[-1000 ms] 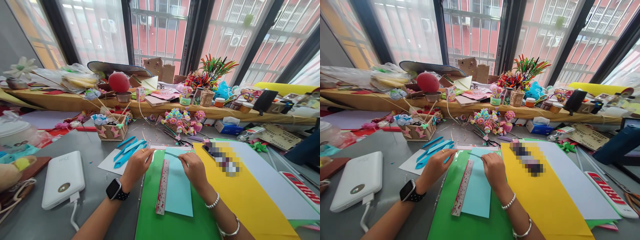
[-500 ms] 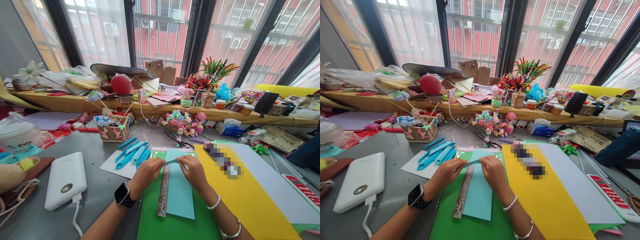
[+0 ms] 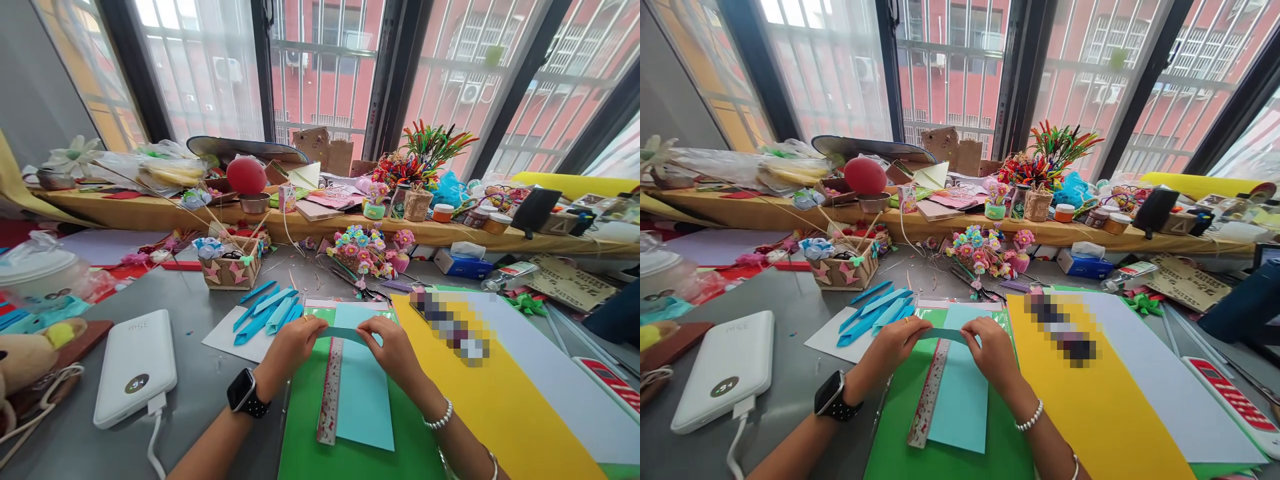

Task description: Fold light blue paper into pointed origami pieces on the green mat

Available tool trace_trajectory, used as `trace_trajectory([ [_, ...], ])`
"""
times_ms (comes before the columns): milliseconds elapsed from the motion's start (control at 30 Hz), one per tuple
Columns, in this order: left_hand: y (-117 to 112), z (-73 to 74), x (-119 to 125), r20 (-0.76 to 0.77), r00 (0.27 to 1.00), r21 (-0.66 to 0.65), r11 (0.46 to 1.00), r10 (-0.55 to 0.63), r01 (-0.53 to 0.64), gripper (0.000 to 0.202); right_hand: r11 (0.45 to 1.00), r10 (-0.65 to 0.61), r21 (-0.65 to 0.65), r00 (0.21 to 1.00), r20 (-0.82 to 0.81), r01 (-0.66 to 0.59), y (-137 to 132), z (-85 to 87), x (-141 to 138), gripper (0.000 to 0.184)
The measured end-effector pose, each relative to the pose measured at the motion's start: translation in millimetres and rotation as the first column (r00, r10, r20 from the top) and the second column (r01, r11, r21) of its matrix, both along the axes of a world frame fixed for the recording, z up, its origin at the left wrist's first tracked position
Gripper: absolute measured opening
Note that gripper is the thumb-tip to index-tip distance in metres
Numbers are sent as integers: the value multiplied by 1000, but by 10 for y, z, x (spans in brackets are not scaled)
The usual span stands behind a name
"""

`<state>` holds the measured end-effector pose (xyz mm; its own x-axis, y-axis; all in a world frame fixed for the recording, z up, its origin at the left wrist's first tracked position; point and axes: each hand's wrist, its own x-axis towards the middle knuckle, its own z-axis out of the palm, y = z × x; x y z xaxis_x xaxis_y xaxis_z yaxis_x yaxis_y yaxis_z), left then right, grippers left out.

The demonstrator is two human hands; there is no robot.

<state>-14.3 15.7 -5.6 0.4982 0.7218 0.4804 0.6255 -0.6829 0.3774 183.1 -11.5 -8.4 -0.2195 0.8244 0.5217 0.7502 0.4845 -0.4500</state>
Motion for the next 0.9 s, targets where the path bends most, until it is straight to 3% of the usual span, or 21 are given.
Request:
trace_trajectory([
  [200, 66, 55, -110, 56, 992, -25, 993, 116, -115, 18, 996, -45, -77, 996, -74, 39, 25, 3, 53, 17],
  [300, 73, 68, -117, 157, 973, -122, 981, 171, -153, 19, 985, -93, -161, 971, -220, 58, 26, 25, 57, 18],
  [400, 78, 39, -67, 354, 926, -362, 932, 134, 4, 19, 956, -118, -294, 889, -442, -20, 34, 42, 53, 21],
  [500, 57, 26, 10, 520, 852, -548, 791, 66, 273, 20, 892, -111, -405, 769, -630, -202, 28, 52, 16, 23],
  [600, -2, 72, 65, 617, 785, -612, 661, 54, 435, 25, 791, -113, -472, 666, -738, -389, -6, 60, -58, 23],
  [733, -75, 155, 80, 674, 736, -651, 524, 67, 549, 32, 667, -121, -529, 624, -772, -524, -58, 72, -135, 24],
  [800, -86, 170, 80, 686, 724, -651, 501, 68, 570, 29, 652, -109, -541, 640, -760, -531, -68, 80, -144, 25],
  [900, -74, 154, 85, 689, 717, -644, 548, 110, 534, 26, 695, -40, -536, 718, -695, -480, -67, 94, -142, 25],
])
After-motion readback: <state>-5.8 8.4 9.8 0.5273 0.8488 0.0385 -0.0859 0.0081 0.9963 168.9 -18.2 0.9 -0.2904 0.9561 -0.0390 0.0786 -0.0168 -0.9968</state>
